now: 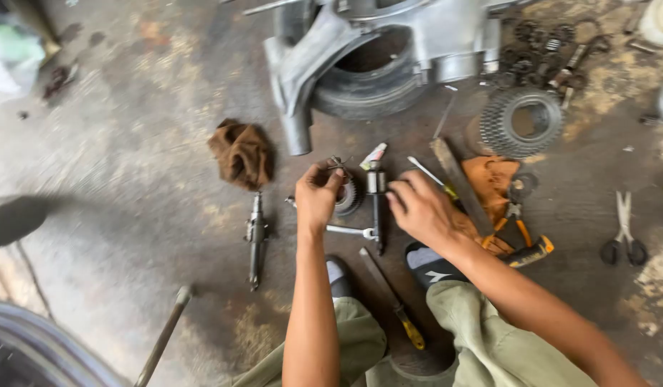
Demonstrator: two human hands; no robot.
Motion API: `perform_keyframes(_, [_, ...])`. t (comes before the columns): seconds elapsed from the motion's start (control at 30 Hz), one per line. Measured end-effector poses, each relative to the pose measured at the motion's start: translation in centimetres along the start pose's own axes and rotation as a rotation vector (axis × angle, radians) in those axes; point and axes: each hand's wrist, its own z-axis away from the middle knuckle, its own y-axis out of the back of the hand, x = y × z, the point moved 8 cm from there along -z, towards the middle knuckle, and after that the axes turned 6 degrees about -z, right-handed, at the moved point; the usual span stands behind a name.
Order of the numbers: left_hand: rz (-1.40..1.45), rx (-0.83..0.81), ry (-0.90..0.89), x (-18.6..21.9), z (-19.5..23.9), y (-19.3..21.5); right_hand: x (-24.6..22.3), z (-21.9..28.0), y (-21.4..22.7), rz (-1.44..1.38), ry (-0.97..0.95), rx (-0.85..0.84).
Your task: The person sits on the floor and assembles a cylindrical mechanical component. They insert a small metal piece into a larger cylinder, wipe it with a cloth, and then insert a rod into the assembly. The person manipulates the parts by hand to fit them together.
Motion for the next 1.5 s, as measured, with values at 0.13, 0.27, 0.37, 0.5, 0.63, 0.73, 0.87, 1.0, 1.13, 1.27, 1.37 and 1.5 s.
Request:
perform_keyframes(0.13, [-0.006,0.151,0.072,-2.7,0.1,8.8,-7.7,-2.9,-8.3,-0.35,0.127,-0.159])
perform_keyframes(0.27, [0.065,0.361,0.135,-7.0,0.4,15.8,-13.1,-4.1,-15.8,-0.26,0.343,-0.317])
perform_keyframes(0.37, [0.12,0.46,0.149,-9.0,0.6,18.1,-16.0,-4.2,-19.2,-0.122,0.388,-0.369])
perform_keyframes(0.5, [0.151,0.486,0.146,-7.2,1.8,17.9,-16.5,-3.3,-23.0,-0.034,0.386,-0.271])
perform_keyframes(0.63, [0.182,0.475,0.134,-7.1,1.0,16.9,-15.8,-3.8,-23.6,0.023,0.365,-0.281])
perform_keyframes(0.73, [0.166,0.465,0.104,-5.6,0.7,17.1,-15.1,-4.5,-22.6,-0.035,0.305,-0.435])
perform_keyframes(0.87, [0.154,0.32,0.072,-4.9,1.4,14.9,-14.0,-5.5,-8.9,-0.538,0.072,-0.281])
perform_keyframes(1.0, [0.163,0.146,-0.056,-0.5,1.0,9.4,-8.8,-6.4,0.9,-1.27,-0.302,-0.165])
perform_keyframes(1.13, [0.158,0.014,-0.174,4.3,2.4,2.5,-5.2,-7.7,9.7,-1.324,-0.274,-0.083])
perform_keyframes(1.27, [0.152,-0.096,-0.22,9.9,5.0,-2.5,-3.9,-8.1,16.7,-1.303,-0.215,-0.012])
perform_keyframes(1.37, [0.123,-0.139,-0.291,15.1,5.5,-3.7,-3.6,-9.0,21.0,-1.316,-0.156,0.03])
perform_keyframes(1.5, [0.091,-0.179,-0.337,21.9,7.4,-4.4,-5.2,-10.4,27.8,-1.309,-0.07,0.044])
